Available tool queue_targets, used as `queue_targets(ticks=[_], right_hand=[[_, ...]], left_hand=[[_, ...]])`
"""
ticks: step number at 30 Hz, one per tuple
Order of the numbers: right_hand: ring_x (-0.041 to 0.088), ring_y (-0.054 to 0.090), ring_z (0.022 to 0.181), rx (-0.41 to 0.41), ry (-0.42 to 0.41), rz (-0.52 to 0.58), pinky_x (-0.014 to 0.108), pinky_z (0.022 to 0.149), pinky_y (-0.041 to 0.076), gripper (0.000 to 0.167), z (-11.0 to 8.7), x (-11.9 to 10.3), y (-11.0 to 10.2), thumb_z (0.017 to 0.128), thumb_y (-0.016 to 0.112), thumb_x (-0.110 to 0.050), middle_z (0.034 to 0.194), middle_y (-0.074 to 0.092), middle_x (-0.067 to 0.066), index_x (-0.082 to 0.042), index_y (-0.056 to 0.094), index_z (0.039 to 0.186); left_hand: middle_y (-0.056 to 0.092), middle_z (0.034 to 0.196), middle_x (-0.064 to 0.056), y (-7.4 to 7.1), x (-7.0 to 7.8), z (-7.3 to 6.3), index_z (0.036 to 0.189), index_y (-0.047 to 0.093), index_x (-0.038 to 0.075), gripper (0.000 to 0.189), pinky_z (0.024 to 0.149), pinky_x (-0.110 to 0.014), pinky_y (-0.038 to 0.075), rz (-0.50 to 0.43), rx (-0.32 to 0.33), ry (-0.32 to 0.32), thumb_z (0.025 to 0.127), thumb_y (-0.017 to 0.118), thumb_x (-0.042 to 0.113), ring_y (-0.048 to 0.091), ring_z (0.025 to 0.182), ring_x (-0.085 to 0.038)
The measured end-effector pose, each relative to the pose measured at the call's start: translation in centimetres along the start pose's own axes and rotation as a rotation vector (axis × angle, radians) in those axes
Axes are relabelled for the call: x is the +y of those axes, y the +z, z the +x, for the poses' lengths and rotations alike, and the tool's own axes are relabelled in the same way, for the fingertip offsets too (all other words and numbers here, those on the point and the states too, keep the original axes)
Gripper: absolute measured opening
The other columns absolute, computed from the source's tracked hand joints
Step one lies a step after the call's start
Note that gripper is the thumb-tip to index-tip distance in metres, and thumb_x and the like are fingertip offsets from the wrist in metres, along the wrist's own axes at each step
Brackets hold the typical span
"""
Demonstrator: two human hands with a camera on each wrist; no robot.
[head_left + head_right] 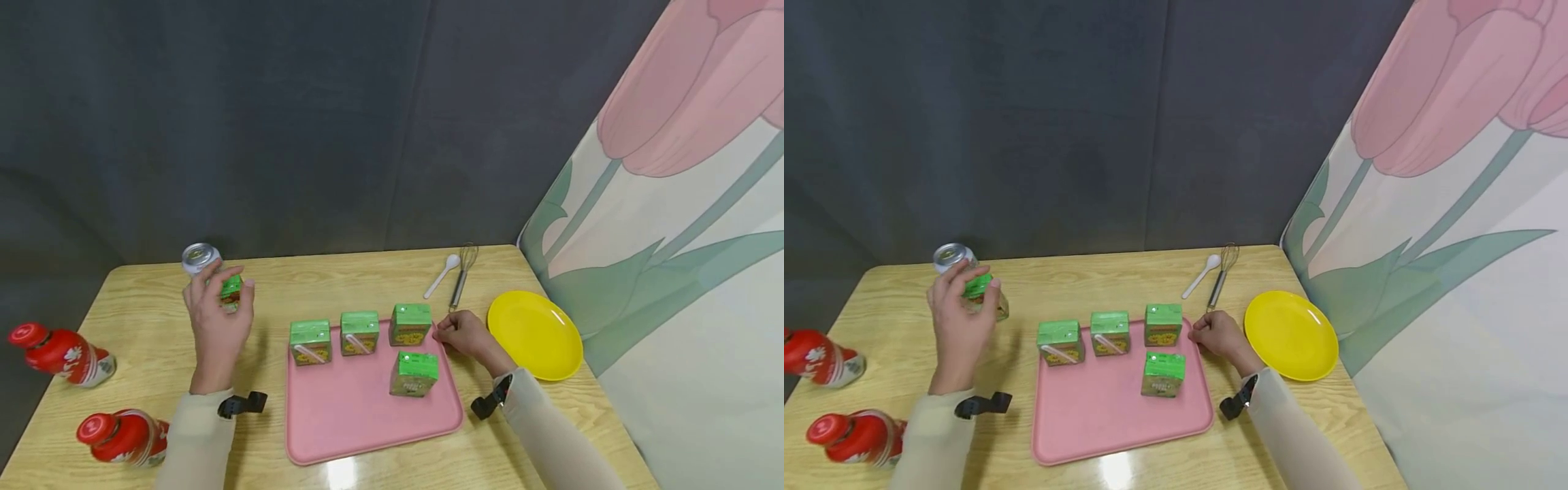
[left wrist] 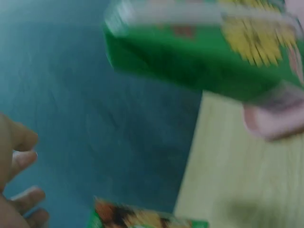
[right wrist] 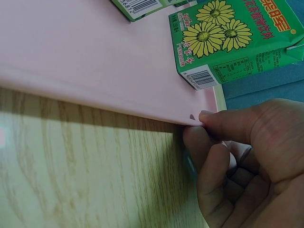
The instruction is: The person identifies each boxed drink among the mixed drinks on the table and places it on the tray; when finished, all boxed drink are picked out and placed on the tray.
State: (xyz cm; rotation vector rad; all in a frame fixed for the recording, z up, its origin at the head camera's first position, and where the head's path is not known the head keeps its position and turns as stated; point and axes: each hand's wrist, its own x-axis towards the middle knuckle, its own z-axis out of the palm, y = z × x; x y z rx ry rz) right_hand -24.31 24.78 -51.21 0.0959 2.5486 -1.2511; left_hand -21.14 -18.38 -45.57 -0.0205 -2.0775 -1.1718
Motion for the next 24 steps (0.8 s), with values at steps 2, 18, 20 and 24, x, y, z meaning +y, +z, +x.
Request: queue_targets(ticks=[2,18,20,24], right_hand=[[0.015,0.062,0.065,-0.005,-0.003,0.001,0.026,0.058,0.052,0.01,0.0,0.0,0.0,0.094,0.074,-0.009,0.076,0.066,0.007,0.001,0.07,0.094],[0.015,0.058,0.065,-0.002,-0.005,0.005,0.027,0.058,0.049,0.012,-0.1,0.4,-0.1,0.094,0.074,-0.012,0.076,0.065,0.007,-0.001,0.069,0.095],[0.016,0.059,0.065,-0.003,-0.006,0.01,0.027,0.058,0.05,0.012,-0.1,0.4,-0.1,0.094,0.074,-0.011,0.076,0.065,0.007,0.0,0.07,0.095],[0.016,0.058,0.065,0.002,-0.003,-0.001,0.027,0.058,0.049,0.012,0.0,0.3,-0.1,0.094,0.074,-0.012,0.075,0.065,0.007,-0.001,0.07,0.094]], left_hand=[[0.044,0.149,-0.017,-0.3,-1.2,-0.1,0.122,0.069,0.002,0.03,0.104,-0.058,0.029,0.041,0.001,-0.074,0.096,0.071,0.015,0.031,0.135,-0.036],[0.041,0.133,-0.031,-0.6,-2.7,-0.2,0.135,0.061,0.003,0.042,0.097,-0.061,0.014,0.209,-0.149,-0.235,0.094,0.07,0.003,0.021,0.126,-0.05],[0.04,0.13,-0.03,-0.6,-2.7,-0.3,0.133,0.063,0.004,0.04,0.096,-0.06,0.013,0.207,-0.147,-0.259,0.094,0.071,0.005,0.022,0.125,-0.05],[0.038,0.138,-0.026,-0.8,-3.3,-0.5,0.135,0.062,0.008,0.043,0.099,-0.06,0.014,0.116,-0.163,-0.326,0.094,0.075,0.011,0.023,0.13,-0.046]])
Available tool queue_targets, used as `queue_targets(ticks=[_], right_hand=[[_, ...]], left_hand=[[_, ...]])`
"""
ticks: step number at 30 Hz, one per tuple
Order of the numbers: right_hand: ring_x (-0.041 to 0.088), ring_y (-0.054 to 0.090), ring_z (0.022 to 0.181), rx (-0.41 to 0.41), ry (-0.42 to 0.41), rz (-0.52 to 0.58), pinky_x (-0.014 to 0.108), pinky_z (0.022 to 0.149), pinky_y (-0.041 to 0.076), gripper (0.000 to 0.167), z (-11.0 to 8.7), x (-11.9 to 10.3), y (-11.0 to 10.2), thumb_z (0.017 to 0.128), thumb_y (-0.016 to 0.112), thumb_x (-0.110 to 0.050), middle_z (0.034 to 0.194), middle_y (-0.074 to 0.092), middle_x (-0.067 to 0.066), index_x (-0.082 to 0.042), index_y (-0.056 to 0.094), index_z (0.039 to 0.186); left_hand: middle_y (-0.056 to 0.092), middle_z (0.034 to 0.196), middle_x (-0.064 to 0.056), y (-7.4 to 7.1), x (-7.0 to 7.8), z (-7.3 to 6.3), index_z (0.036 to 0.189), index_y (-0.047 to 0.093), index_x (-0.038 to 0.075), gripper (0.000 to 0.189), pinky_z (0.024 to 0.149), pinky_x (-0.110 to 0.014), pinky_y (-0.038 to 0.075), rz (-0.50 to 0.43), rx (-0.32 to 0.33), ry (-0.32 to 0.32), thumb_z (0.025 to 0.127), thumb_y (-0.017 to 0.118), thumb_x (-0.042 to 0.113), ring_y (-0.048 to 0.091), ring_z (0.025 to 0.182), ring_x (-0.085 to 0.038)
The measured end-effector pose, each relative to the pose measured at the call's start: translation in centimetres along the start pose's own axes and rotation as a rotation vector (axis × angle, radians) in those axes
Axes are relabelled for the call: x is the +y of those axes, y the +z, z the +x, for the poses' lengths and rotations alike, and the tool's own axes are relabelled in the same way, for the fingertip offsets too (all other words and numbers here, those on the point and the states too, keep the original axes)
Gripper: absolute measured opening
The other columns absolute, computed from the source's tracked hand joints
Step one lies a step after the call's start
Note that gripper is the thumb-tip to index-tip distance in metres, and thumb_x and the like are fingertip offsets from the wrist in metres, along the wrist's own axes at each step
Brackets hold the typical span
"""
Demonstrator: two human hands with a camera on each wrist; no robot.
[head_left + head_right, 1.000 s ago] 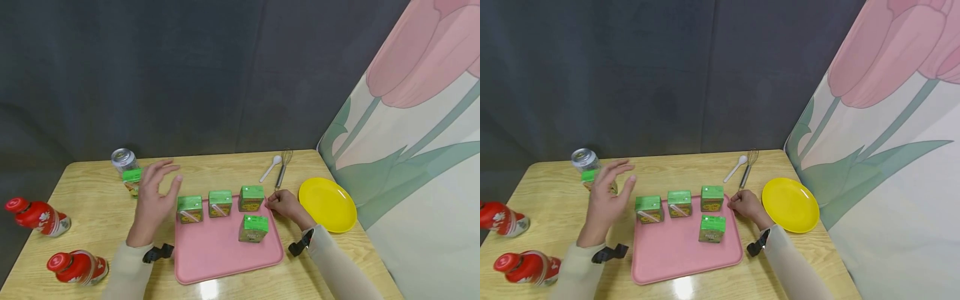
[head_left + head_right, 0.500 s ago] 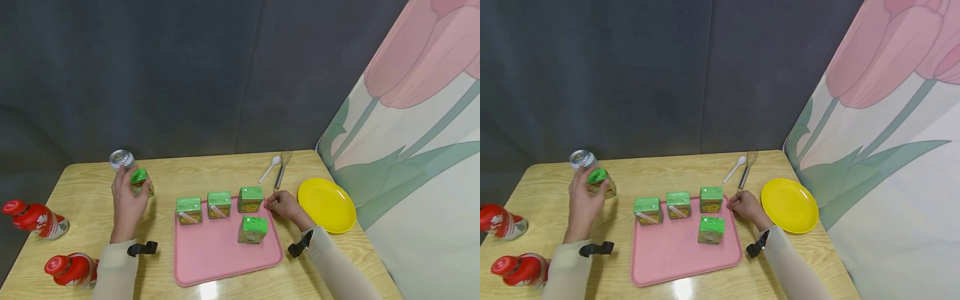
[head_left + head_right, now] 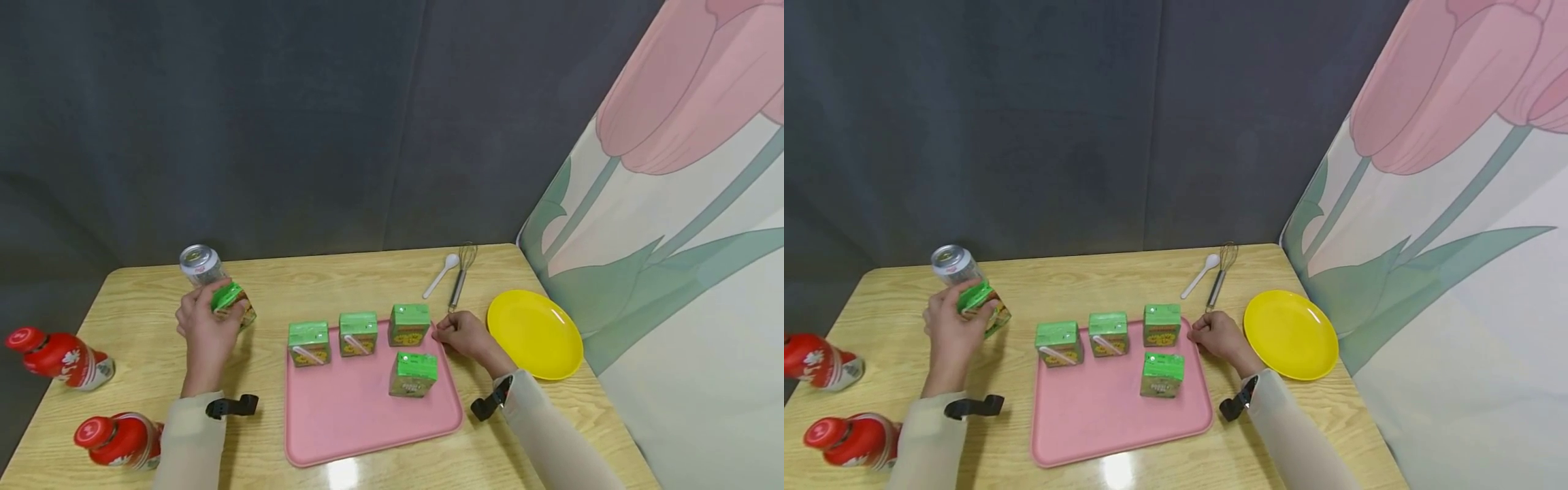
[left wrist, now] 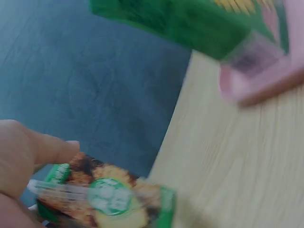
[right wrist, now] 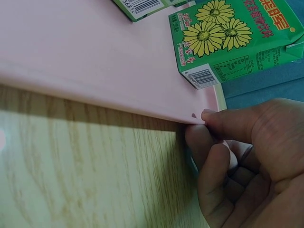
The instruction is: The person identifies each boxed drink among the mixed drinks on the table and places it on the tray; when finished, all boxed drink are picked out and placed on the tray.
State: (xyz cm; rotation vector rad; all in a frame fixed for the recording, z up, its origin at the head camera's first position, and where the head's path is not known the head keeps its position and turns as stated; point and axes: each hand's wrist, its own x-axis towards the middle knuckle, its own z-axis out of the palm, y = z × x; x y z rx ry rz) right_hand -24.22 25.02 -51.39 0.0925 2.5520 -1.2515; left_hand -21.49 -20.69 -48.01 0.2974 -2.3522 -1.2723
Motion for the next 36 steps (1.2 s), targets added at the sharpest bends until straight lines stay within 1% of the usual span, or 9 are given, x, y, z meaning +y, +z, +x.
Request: queue_targets(ticks=[3,7,13,17,21,24,28,33,36], right_hand=[[0.016,0.057,0.066,-0.003,0.002,-0.004,0.027,0.058,0.048,0.012,-0.1,-0.1,-0.1,0.094,0.074,-0.013,0.076,0.065,0.007,-0.002,0.07,0.094],[0.016,0.056,0.066,-0.008,0.001,-0.012,0.025,0.058,0.047,0.013,-0.2,-0.1,-0.2,0.095,0.074,-0.014,0.077,0.065,0.007,-0.002,0.07,0.095],[0.016,0.055,0.066,-0.008,0.01,-0.018,0.026,0.059,0.046,0.012,-0.1,-0.1,-0.2,0.096,0.073,-0.014,0.077,0.065,0.006,-0.003,0.07,0.095],[0.016,0.055,0.066,-0.01,0.008,-0.014,0.026,0.058,0.046,0.012,-0.1,-0.1,-0.2,0.096,0.073,-0.014,0.077,0.065,0.007,-0.002,0.07,0.095],[0.015,0.055,0.065,-0.008,0.003,-0.017,0.026,0.058,0.046,0.012,-0.1,-0.1,-0.1,0.096,0.073,-0.014,0.076,0.064,0.006,-0.003,0.07,0.094],[0.015,0.055,0.065,-0.001,-0.006,-0.017,0.027,0.058,0.047,0.012,-0.1,-0.2,-0.1,0.096,0.073,-0.014,0.076,0.065,0.006,-0.002,0.07,0.094],[0.016,0.057,0.064,0.013,-0.01,-0.011,0.027,0.058,0.048,0.013,-0.2,0.0,-0.1,0.095,0.074,-0.013,0.077,0.065,0.007,-0.001,0.07,0.095],[0.017,0.059,0.065,0.009,-0.005,0.001,0.027,0.059,0.049,0.012,-0.2,0.2,0.1,0.095,0.074,-0.012,0.077,0.065,0.007,-0.001,0.07,0.095],[0.016,0.059,0.065,0.005,-0.013,-0.001,0.027,0.059,0.049,0.011,-0.2,0.1,0.1,0.095,0.073,-0.011,0.076,0.065,0.007,-0.001,0.07,0.095]], left_hand=[[0.039,0.141,-0.02,0.2,-0.6,0.1,0.135,0.062,0.008,0.042,0.104,-0.057,0.023,-0.077,-0.027,-0.055,0.095,0.074,0.013,0.032,0.131,-0.04],[0.047,0.134,-0.015,0.3,-1.1,0.1,0.128,0.068,0.005,0.032,0.094,-0.041,0.039,-0.088,-0.003,-0.063,0.097,0.072,0.012,0.046,0.124,-0.031],[0.051,0.13,-0.013,-0.3,-0.9,-1.2,0.122,0.072,0.0,0.027,0.088,-0.025,0.037,-0.109,0.007,-0.049,0.096,0.072,0.01,0.047,0.122,-0.027],[0.052,0.131,-0.012,-0.9,-0.6,-2.8,0.122,0.072,0.001,0.028,0.089,-0.025,0.035,-0.123,-0.023,-0.057,0.096,0.073,0.01,0.047,0.122,-0.026],[0.054,0.132,-0.012,-1.3,-0.3,-4.1,0.121,0.073,0.001,0.028,0.093,-0.033,0.034,-0.118,-0.045,-0.034,0.094,0.075,0.01,0.046,0.122,-0.027],[0.055,0.133,-0.012,-1.5,-0.3,-4.3,0.12,0.073,0.002,0.032,0.095,-0.041,0.032,-0.123,-0.044,-0.006,0.09,0.079,0.009,0.042,0.124,-0.027],[0.052,0.135,-0.013,-1.5,-0.5,-4.0,0.123,0.07,0.003,0.035,0.099,-0.044,0.033,-0.097,-0.101,0.029,0.09,0.079,0.01,0.043,0.126,-0.029],[0.053,0.135,-0.012,-1.8,-0.8,-4.1,0.123,0.07,0.003,0.031,0.1,-0.032,0.036,-0.059,-0.168,0.065,0.093,0.075,0.007,0.048,0.126,-0.03],[0.056,0.133,-0.01,-2.3,-0.9,-4.5,0.123,0.071,0.003,0.031,0.096,-0.02,0.034,-0.078,-0.186,0.105,0.092,0.076,0.004,0.049,0.122,-0.022]])
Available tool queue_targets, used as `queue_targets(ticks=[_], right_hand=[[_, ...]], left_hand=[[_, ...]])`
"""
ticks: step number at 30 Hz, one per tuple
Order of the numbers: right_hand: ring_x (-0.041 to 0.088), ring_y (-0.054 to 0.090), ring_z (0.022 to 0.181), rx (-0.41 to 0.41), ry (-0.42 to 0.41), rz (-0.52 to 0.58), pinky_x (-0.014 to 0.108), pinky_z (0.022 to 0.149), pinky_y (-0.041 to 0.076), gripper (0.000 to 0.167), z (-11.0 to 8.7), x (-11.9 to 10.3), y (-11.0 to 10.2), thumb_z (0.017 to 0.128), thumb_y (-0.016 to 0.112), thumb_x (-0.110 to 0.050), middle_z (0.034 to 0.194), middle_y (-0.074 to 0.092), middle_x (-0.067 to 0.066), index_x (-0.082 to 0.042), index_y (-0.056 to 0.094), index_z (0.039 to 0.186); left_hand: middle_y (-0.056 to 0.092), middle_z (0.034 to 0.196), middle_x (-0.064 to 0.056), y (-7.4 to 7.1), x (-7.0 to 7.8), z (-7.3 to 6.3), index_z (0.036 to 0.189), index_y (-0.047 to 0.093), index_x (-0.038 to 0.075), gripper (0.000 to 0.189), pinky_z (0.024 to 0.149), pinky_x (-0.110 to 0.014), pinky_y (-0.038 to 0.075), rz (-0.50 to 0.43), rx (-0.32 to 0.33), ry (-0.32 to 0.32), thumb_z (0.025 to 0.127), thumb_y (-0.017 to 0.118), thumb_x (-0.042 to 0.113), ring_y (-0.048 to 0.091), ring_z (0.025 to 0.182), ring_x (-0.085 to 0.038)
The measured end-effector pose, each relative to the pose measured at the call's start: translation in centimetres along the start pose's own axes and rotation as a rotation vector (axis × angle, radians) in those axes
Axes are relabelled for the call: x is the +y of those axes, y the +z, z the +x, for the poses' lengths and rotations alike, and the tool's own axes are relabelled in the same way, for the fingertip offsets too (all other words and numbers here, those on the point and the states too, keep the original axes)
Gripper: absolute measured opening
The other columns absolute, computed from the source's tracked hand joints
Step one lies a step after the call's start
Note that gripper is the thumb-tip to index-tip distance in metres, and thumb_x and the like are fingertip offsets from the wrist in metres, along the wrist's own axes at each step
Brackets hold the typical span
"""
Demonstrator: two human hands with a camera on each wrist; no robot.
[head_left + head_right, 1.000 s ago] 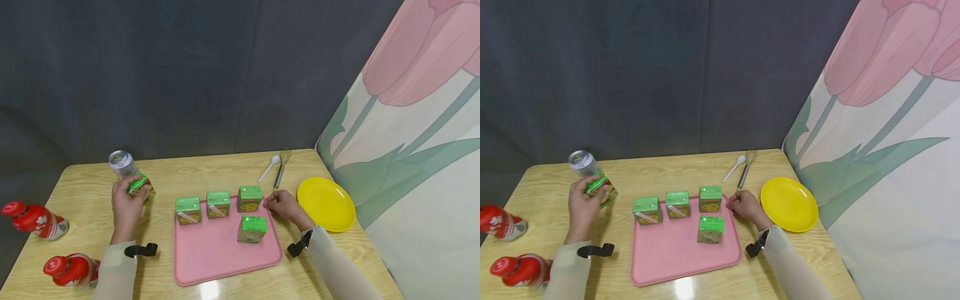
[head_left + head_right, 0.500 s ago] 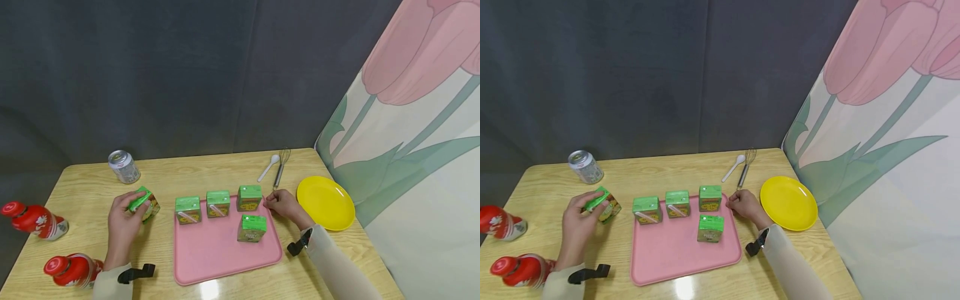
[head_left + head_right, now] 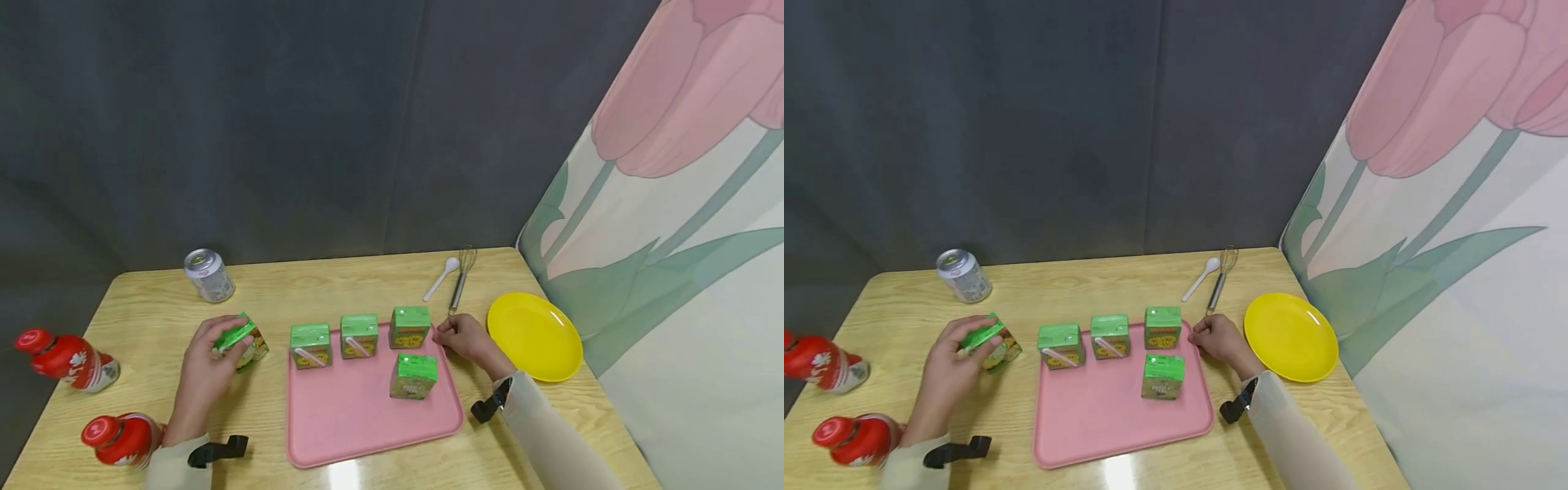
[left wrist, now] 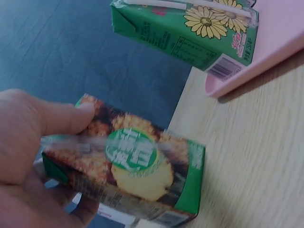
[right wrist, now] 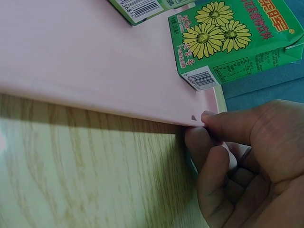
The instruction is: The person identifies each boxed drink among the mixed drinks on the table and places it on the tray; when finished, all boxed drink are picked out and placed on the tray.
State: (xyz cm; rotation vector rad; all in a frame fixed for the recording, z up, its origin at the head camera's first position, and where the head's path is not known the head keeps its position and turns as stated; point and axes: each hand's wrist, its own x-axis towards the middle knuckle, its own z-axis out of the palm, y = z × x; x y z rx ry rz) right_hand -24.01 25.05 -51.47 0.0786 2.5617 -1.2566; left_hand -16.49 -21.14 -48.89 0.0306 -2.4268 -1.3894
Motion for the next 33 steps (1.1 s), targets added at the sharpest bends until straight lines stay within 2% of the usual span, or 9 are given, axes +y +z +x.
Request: queue_targets(ticks=[3,8,14,17,21,26,29,33], right_hand=[[0.016,0.059,0.065,-0.003,-0.002,0.004,0.027,0.059,0.05,0.01,0.1,0.0,0.0,0.096,0.072,-0.011,0.076,0.065,0.007,0.0,0.07,0.095],[0.016,0.061,0.066,-0.007,0.001,0.017,0.027,0.059,0.051,0.011,0.0,-0.1,0.0,0.096,0.072,-0.01,0.077,0.066,0.007,0.001,0.07,0.096],[0.015,0.059,0.067,-0.012,0.006,0.01,0.025,0.059,0.049,0.011,0.0,-0.1,0.0,0.096,0.072,-0.011,0.078,0.066,0.007,0.0,0.069,0.096],[0.016,0.06,0.066,-0.009,0.006,0.019,0.026,0.059,0.05,0.011,0.0,0.0,0.1,0.096,0.072,-0.01,0.077,0.066,0.008,0.001,0.07,0.096],[0.016,0.06,0.066,-0.015,0.004,0.033,0.027,0.059,0.05,0.011,0.1,0.0,0.1,0.096,0.072,-0.009,0.078,0.066,0.009,0.002,0.069,0.098],[0.017,0.061,0.066,-0.023,0.011,0.035,0.026,0.059,0.051,0.012,0.0,0.0,0.1,0.096,0.072,-0.01,0.079,0.065,0.009,0.001,0.069,0.098],[0.017,0.061,0.066,-0.017,-0.001,0.018,0.027,0.059,0.051,0.012,0.0,-0.1,0.0,0.096,0.072,-0.01,0.078,0.066,0.009,0.001,0.069,0.098],[0.016,0.06,0.066,-0.011,-0.007,0.012,0.027,0.06,0.05,0.012,-0.1,-0.1,0.0,0.096,0.072,-0.01,0.078,0.066,0.008,0.001,0.07,0.098]], left_hand=[[0.057,0.132,-0.011,-0.2,-0.1,-0.3,0.122,0.071,0.003,0.033,0.092,-0.015,0.034,-0.02,-0.011,0.028,0.09,0.078,0.003,0.049,0.12,-0.019],[0.052,0.135,-0.015,-0.2,-0.2,-0.3,0.123,0.07,0.004,0.037,0.093,-0.02,0.033,-0.013,-0.018,0.004,0.088,0.081,0.004,0.047,0.123,-0.028],[0.053,0.131,-0.013,-0.2,-0.6,-0.6,0.118,0.071,0.004,0.031,0.092,-0.018,0.034,-0.021,-0.007,0.03,0.088,0.08,0.002,0.046,0.118,-0.016],[0.055,0.13,-0.01,-0.2,-0.8,-0.6,0.116,0.073,0.005,0.028,0.092,-0.015,0.034,0.001,0.005,0.053,0.089,0.079,0.003,0.047,0.117,-0.014],[0.058,0.128,-0.008,-0.3,-1.0,-0.7,0.114,0.075,0.006,0.026,0.091,-0.012,0.034,0.053,0.01,0.09,0.089,0.079,0.004,0.051,0.119,-0.023],[0.059,0.128,-0.01,-0.9,-0.5,-1.2,0.114,0.076,0.007,0.026,0.089,-0.011,0.033,0.077,-0.036,0.122,0.088,0.08,0.005,0.053,0.119,-0.032],[0.06,0.127,-0.008,-1.3,0.3,-1.6,0.113,0.077,0.01,0.027,0.09,-0.011,0.034,0.084,-0.068,0.146,0.087,0.081,0.005,0.054,0.117,-0.027],[0.061,0.125,-0.002,-1.6,1.6,-2.2,0.11,0.078,0.014,0.03,0.09,-0.011,0.036,0.043,-0.117,0.207,0.084,0.083,0.002,0.054,0.114,-0.012]])
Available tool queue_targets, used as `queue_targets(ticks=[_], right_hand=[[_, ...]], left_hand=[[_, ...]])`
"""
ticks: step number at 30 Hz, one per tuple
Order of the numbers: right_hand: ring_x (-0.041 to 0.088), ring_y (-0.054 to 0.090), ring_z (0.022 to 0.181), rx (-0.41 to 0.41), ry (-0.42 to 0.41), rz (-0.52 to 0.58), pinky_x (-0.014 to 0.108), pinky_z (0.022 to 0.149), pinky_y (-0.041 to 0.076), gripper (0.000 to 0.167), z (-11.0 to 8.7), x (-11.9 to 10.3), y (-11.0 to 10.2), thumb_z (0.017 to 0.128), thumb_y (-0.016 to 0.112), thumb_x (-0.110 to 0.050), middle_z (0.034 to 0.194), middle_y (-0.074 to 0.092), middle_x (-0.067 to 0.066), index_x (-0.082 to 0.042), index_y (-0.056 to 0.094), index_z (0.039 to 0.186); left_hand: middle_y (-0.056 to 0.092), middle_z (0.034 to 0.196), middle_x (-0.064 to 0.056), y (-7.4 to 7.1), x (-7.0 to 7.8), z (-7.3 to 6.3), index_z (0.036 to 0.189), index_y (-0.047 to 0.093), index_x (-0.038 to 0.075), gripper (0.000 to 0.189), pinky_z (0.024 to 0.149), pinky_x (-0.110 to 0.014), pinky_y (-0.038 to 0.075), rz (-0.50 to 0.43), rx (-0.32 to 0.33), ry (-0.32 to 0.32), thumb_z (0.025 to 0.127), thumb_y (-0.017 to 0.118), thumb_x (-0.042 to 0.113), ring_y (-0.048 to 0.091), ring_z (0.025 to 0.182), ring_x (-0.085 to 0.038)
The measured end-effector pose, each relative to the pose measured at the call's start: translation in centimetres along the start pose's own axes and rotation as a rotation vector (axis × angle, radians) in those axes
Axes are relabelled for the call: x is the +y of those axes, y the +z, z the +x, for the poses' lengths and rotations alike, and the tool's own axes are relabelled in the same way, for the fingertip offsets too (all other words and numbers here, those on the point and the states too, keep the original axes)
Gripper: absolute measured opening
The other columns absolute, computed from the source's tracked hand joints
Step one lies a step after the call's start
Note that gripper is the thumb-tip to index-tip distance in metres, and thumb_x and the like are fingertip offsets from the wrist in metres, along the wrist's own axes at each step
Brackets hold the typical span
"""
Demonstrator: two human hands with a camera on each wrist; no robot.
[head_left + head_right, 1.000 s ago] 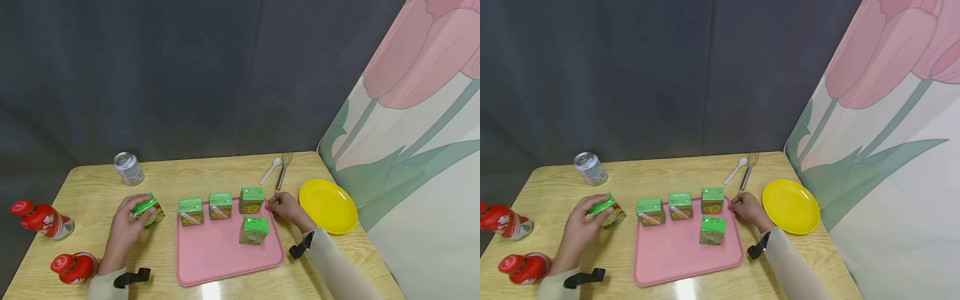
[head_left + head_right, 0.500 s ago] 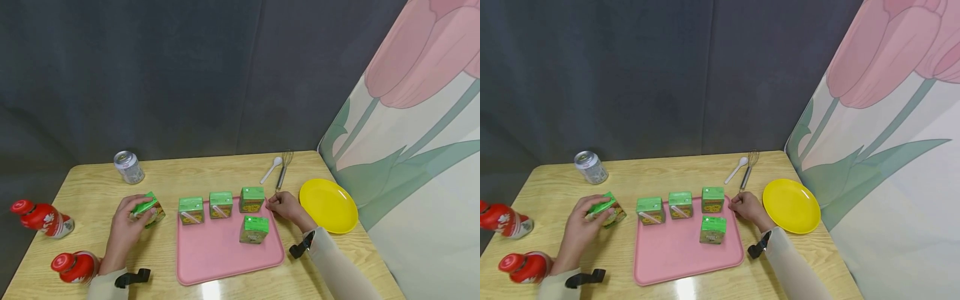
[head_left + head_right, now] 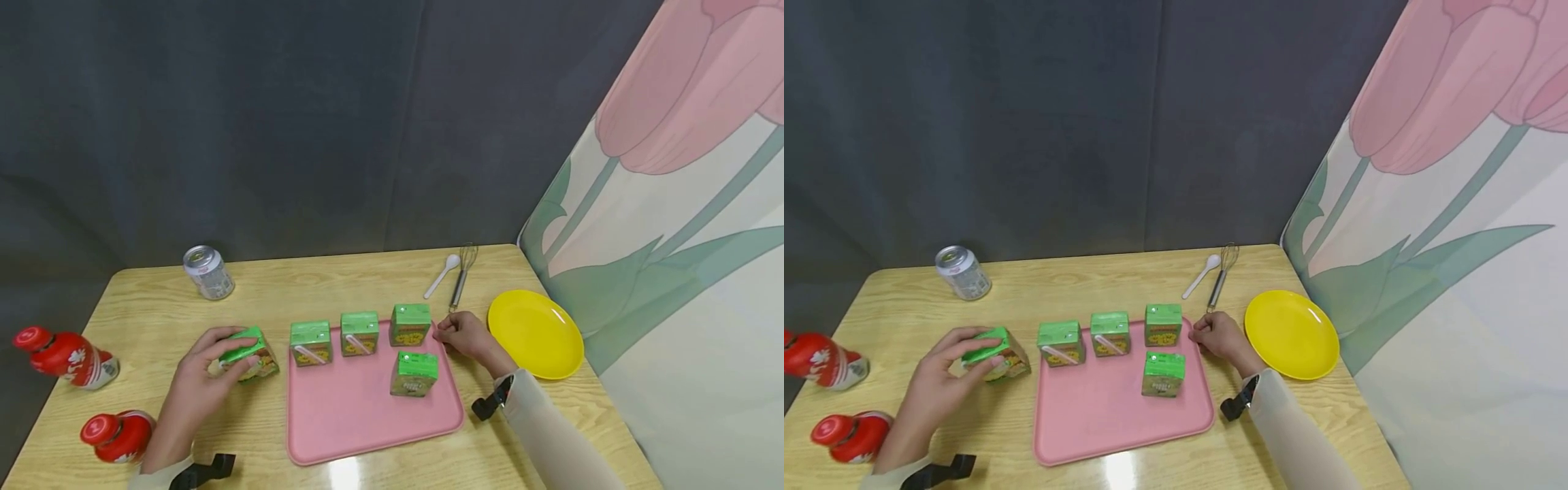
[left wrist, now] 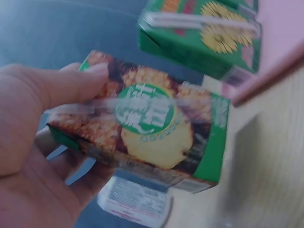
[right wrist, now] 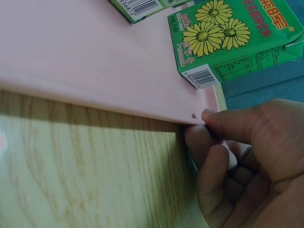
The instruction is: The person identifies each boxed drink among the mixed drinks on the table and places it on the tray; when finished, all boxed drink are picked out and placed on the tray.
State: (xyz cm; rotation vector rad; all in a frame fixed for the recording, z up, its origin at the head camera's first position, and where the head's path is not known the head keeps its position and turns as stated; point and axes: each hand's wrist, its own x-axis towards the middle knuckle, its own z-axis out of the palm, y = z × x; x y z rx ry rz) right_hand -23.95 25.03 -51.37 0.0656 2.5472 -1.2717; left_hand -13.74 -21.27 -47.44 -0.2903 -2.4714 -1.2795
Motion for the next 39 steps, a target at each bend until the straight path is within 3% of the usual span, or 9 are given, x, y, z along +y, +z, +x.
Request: queue_targets(ticks=[3,7,10,17,23,30,33,37,39], right_hand=[[0.016,0.059,0.066,-0.001,0.003,0.009,0.027,0.06,0.05,0.011,-0.1,0.0,-0.1,0.096,0.071,-0.01,0.077,0.065,0.007,0.001,0.069,0.097],[0.016,0.059,0.066,0.003,-0.005,0.015,0.028,0.06,0.051,0.01,-0.1,0.0,-0.2,0.096,0.071,-0.009,0.076,0.065,0.007,0.001,0.069,0.096],[0.016,0.06,0.066,0.006,-0.007,0.018,0.028,0.06,0.051,0.01,-0.1,-0.1,-0.1,0.096,0.071,-0.008,0.076,0.065,0.007,0.002,0.069,0.096],[0.017,0.061,0.066,0.006,-0.006,0.021,0.027,0.06,0.051,0.01,-0.1,-0.2,0.0,0.096,0.071,-0.008,0.077,0.066,0.007,0.002,0.069,0.096],[0.018,0.063,0.067,-0.003,-0.004,0.033,0.03,0.06,0.052,0.011,-0.2,-0.2,0.0,0.097,0.071,-0.009,0.077,0.067,0.008,0.002,0.069,0.099],[0.017,0.063,0.067,-0.007,0.0,0.035,0.03,0.06,0.053,0.011,-0.1,0.0,0.2,0.097,0.071,-0.009,0.078,0.066,0.008,0.002,0.069,0.099],[0.016,0.061,0.067,-0.009,0.01,0.038,0.028,0.059,0.052,0.012,-0.2,0.0,0.1,0.097,0.071,-0.01,0.078,0.066,0.008,0.001,0.068,0.098],[0.017,0.058,0.066,0.0,0.011,0.019,0.028,0.059,0.05,0.012,-0.2,0.2,0.0,0.096,0.072,-0.011,0.077,0.065,0.007,0.0,0.068,0.095],[0.017,0.059,0.067,0.003,0.006,0.007,0.028,0.059,0.05,0.012,-0.3,0.3,-0.1,0.095,0.073,-0.012,0.077,0.066,0.007,-0.001,0.069,0.095]], left_hand=[[0.062,0.123,-0.004,0.1,1.2,-0.2,0.109,0.079,0.013,0.035,0.089,-0.012,0.04,-0.082,-0.033,0.091,0.08,0.084,-0.006,0.054,0.113,-0.008],[0.062,0.121,-0.008,0.7,2.6,-0.3,0.108,0.078,0.011,0.042,0.093,-0.013,0.041,-0.169,-0.086,0.233,0.074,0.084,-0.013,0.056,0.113,-0.013],[0.063,0.121,-0.007,1.5,3.3,-0.3,0.108,0.078,0.013,0.042,0.095,-0.014,0.041,-0.205,-0.137,0.281,0.074,0.085,-0.011,0.056,0.114,-0.014],[0.061,0.124,-0.008,4.1,3.8,-0.9,0.109,0.078,0.014,0.036,0.094,-0.018,0.045,-0.304,-0.26,0.286,0.08,0.083,-0.005,0.056,0.118,-0.022],[0.06,0.124,-0.007,5.9,3.8,-1.5,0.109,0.078,0.014,0.032,0.093,-0.018,0.046,-0.343,-0.304,0.293,0.081,0.083,-0.002,0.055,0.118,-0.024],[0.061,0.123,-0.004,7.1,3.8,-2.4,0.108,0.079,0.016,0.032,0.085,-0.02,0.051,-0.334,-0.315,0.28,0.081,0.083,0.0,0.058,0.113,-0.021],[0.061,0.123,-0.006,7.5,4.0,-2.7,0.108,0.078,0.014,0.032,0.085,-0.019,0.051,-0.329,-0.288,0.275,0.08,0.084,-0.001,0.06,0.111,-0.022],[0.062,0.122,-0.008,8.1,4.2,-2.8,0.106,0.078,0.014,0.033,0.07,-0.014,0.049,-0.304,-0.233,0.307,0.077,0.086,0.0,0.061,0.105,-0.021],[0.061,0.123,-0.008,8.1,4.2,-2.8,0.108,0.077,0.015,0.035,0.062,-0.017,0.049,-0.292,-0.235,0.315,0.076,0.088,0.003,0.059,0.103,-0.02]])
